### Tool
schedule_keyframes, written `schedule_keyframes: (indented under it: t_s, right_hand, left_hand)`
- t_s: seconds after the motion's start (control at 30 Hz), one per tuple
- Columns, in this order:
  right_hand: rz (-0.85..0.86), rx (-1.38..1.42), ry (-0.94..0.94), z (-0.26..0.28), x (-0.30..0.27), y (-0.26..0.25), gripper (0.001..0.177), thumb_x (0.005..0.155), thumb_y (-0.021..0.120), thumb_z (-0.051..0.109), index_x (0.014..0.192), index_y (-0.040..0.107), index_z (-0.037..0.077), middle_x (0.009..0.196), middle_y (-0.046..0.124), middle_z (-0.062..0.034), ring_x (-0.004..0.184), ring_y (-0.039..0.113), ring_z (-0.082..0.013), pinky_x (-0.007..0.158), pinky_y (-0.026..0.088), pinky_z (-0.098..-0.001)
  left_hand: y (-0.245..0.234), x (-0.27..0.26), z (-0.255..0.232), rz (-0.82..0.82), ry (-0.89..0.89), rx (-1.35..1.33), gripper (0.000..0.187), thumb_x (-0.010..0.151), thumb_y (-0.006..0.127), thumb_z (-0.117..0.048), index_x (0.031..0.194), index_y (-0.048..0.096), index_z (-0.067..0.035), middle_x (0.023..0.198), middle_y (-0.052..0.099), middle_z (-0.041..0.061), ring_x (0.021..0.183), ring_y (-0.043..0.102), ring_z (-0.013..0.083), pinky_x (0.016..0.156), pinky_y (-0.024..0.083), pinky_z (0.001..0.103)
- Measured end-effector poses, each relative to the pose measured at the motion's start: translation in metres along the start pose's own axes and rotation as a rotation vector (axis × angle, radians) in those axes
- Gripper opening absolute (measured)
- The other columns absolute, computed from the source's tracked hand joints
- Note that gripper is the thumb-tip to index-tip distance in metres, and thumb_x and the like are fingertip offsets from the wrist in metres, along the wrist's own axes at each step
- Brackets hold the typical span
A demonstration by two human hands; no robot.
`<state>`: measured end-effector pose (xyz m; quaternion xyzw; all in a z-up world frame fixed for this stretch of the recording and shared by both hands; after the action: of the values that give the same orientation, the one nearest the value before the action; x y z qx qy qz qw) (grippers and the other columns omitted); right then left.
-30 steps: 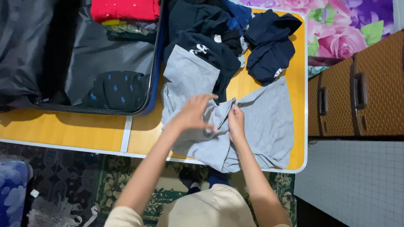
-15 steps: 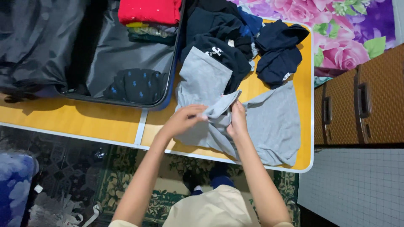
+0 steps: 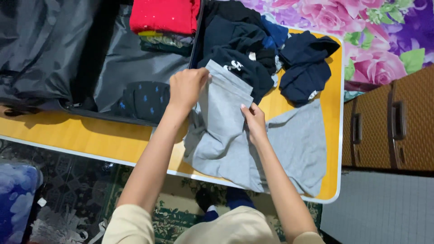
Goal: The person folds several garments on a table and places them into an open suitcase. They fold a purple shirt, a black shirt, a red shirt, and a gray sweatshirt, then put each folded item into the suitcase one by one.
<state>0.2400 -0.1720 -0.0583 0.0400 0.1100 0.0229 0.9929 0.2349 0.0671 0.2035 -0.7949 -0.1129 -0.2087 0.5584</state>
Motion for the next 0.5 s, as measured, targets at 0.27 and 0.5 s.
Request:
schedule_keyframes:
  t_s: [0.27, 0.5]
  right_hand:
    - [-0.159, -0.549, -0.142, 0.052, 0.039, -0.008, 0.03, 0.087, 0.079, 0.027, 0.081, 0.061, 0.004, 0.075, 0.059, -0.0038, 0.071, 0.055, -0.0178, 0.066, 0.047, -0.0347]
    - [-0.188, -0.92, -0.709, 0.174, -0.001, 0.036, 0.059, 0.078, 0.083, 0.03, 0.124, 0.056, 0.005, 0.122, 0.056, -0.0172, 0.119, 0.05, -0.0361, 0.101, 0.042, -0.0471]
  left_hand:
    - [0.117, 0.044, 0.045, 0.062, -0.106, 0.187, 0.011, 0.091, 0.069, -0.024, 0.087, 0.073, -0.014, 0.074, 0.072, 0.013, 0.07, 0.073, 0.0354, 0.058, 0.054, 0.049]
    - [0.103, 0.037, 0.038, 0.033, -0.228, 0.083, 0.051, 0.089, 0.072, -0.024, 0.135, 0.056, -0.007, 0.089, 0.071, 0.017, 0.075, 0.071, 0.0377, 0.062, 0.055, 0.051]
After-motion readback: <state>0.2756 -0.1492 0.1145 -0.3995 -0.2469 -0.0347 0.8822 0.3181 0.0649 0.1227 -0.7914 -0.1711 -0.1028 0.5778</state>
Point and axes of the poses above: each hand's wrist, its own x-axis towards the middle knuckle, its own y-axis out of the palm, z = x × y, the point moved 10 cm from there along x, towards the middle knuckle
